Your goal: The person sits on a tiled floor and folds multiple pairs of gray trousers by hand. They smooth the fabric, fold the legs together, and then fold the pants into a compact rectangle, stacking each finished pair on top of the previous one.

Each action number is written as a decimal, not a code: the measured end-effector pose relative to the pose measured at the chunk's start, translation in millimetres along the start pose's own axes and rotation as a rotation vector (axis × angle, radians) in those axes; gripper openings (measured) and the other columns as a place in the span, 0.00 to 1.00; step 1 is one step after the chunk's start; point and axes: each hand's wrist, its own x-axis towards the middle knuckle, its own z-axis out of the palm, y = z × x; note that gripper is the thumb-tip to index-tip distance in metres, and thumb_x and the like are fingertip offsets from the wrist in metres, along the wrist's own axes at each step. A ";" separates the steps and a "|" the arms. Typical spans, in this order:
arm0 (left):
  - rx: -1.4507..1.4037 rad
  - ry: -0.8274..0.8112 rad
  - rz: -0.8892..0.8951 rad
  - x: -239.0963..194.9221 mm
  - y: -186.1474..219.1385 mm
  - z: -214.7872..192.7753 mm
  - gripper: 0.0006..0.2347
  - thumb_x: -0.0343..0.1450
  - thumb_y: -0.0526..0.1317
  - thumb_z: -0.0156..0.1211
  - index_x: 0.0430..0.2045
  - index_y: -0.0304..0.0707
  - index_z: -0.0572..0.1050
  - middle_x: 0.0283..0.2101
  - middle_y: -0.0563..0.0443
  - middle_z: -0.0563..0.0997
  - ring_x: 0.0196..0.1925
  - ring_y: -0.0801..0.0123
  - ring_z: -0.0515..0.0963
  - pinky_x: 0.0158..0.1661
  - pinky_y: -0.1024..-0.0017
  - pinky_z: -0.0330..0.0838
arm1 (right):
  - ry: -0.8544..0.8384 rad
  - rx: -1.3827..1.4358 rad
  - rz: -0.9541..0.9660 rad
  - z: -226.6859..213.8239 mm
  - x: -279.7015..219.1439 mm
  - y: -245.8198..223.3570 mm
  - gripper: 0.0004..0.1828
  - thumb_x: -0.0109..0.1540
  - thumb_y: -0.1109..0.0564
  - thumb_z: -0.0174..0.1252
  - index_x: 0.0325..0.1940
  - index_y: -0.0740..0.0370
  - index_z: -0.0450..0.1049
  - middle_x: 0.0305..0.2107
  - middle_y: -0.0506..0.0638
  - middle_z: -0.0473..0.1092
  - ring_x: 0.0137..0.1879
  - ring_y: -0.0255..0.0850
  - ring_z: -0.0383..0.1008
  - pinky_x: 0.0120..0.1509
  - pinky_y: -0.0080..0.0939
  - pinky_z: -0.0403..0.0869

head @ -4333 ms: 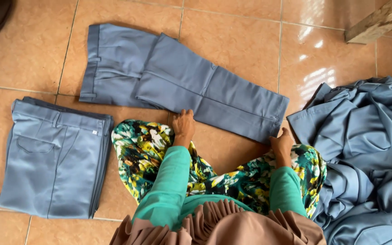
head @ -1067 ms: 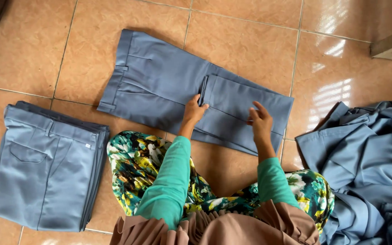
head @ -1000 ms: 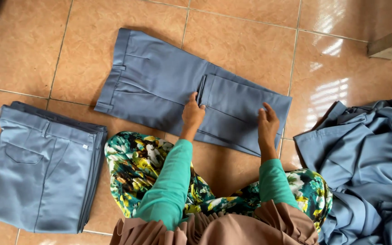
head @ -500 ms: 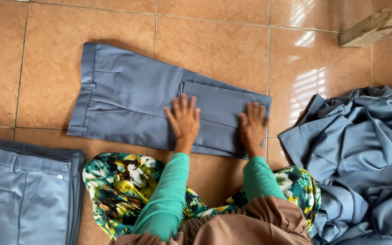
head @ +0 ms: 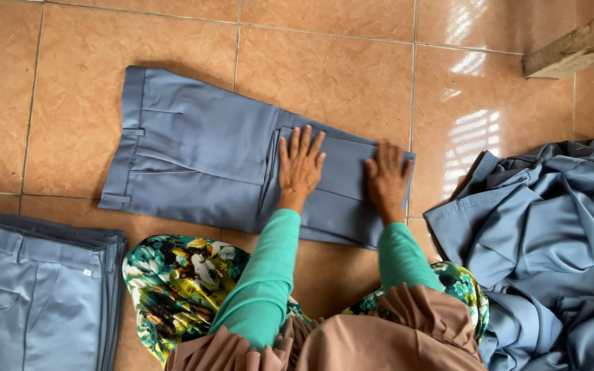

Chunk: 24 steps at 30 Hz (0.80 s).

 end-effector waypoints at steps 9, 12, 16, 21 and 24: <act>-0.058 0.085 -0.115 -55.2 -20.1 -24.2 0.25 0.80 0.51 0.35 0.74 0.45 0.50 0.78 0.41 0.47 0.80 0.48 0.44 0.75 0.47 0.36 | 0.058 0.375 0.398 28.2 -15.2 95.0 0.38 0.72 0.38 0.55 0.81 0.53 0.51 0.62 0.56 0.70 0.70 0.50 0.67 0.71 0.54 0.64; -0.116 0.119 -0.200 -102.0 -6.7 -19.3 0.26 0.80 0.50 0.35 0.74 0.41 0.50 0.78 0.39 0.48 0.79 0.47 0.45 0.74 0.50 0.40 | -0.007 0.445 0.591 16.1 -57.5 99.0 0.43 0.62 0.36 0.67 0.76 0.51 0.62 0.47 0.51 0.75 0.52 0.50 0.77 0.54 0.53 0.74; -0.149 0.112 -0.229 -137.3 -16.7 6.4 0.26 0.80 0.49 0.36 0.74 0.40 0.48 0.78 0.39 0.44 0.79 0.46 0.45 0.73 0.52 0.44 | -0.141 0.566 0.642 -18.5 -102.5 56.1 0.40 0.58 0.35 0.69 0.70 0.50 0.70 0.40 0.57 0.78 0.53 0.54 0.78 0.53 0.56 0.74; -0.268 0.048 -0.252 -140.2 -22.5 11.7 0.26 0.80 0.50 0.38 0.73 0.39 0.51 0.77 0.40 0.48 0.78 0.49 0.50 0.73 0.53 0.49 | -0.296 1.093 0.936 -47.4 -98.7 33.8 0.34 0.54 0.35 0.74 0.62 0.43 0.76 0.44 0.53 0.75 0.49 0.48 0.74 0.51 0.57 0.71; -0.410 0.000 -0.278 -137.5 -13.7 21.0 0.26 0.80 0.53 0.34 0.73 0.39 0.52 0.77 0.39 0.49 0.78 0.48 0.50 0.72 0.53 0.50 | -0.081 1.722 0.923 -120.7 -99.6 30.3 0.22 0.61 0.53 0.69 0.59 0.52 0.76 0.39 0.48 0.79 0.40 0.41 0.84 0.45 0.38 0.82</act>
